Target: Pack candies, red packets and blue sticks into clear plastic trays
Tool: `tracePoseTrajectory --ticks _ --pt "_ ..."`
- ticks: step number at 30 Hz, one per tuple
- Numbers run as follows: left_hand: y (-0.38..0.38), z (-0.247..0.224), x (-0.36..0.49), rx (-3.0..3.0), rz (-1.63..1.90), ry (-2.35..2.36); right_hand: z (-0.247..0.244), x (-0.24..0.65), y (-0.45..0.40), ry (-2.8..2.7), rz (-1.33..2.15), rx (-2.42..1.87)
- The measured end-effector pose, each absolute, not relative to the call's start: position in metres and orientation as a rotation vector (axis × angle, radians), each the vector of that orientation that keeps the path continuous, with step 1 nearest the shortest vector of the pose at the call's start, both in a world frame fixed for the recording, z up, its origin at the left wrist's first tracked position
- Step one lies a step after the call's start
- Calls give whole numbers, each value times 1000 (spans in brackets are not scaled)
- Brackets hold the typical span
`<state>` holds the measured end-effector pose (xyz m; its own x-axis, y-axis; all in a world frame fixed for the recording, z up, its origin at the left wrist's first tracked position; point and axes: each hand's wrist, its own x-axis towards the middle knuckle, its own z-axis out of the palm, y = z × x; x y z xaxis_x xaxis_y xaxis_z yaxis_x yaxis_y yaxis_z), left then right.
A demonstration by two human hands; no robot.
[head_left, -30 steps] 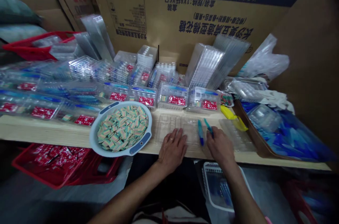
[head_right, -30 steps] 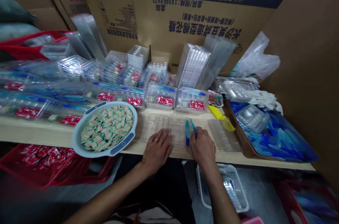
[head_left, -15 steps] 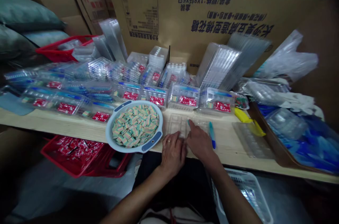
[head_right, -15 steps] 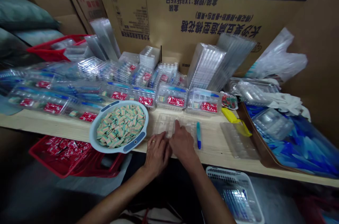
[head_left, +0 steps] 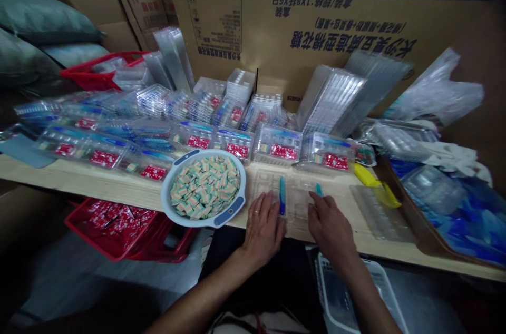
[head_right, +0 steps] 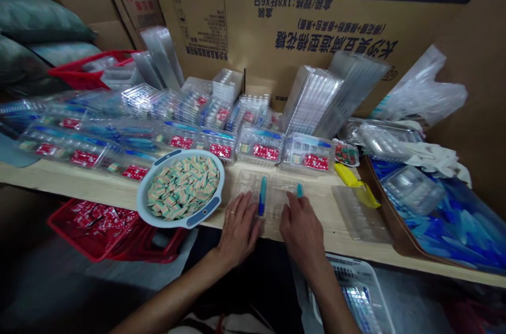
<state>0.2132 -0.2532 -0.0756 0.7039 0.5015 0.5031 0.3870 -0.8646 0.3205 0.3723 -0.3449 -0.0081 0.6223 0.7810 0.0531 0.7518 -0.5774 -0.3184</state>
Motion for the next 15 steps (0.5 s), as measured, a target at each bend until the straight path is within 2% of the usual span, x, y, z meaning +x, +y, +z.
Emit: tracePoseTrajectory --ticks 4,7,11,15 --pt "-252 -76 220 2866 658 476 -49 381 -364 -1253 -167 -2460" --pt "-252 -80 227 2894 580 453 -77 379 -361 -1311 -191 -2369" --pt "-254 -59 216 2850 697 429 -81 376 -355 -1225 -179 -2361" --pt "-255 -23 169 2715 890 274 -75 380 -374 -1136 -235 -2317"
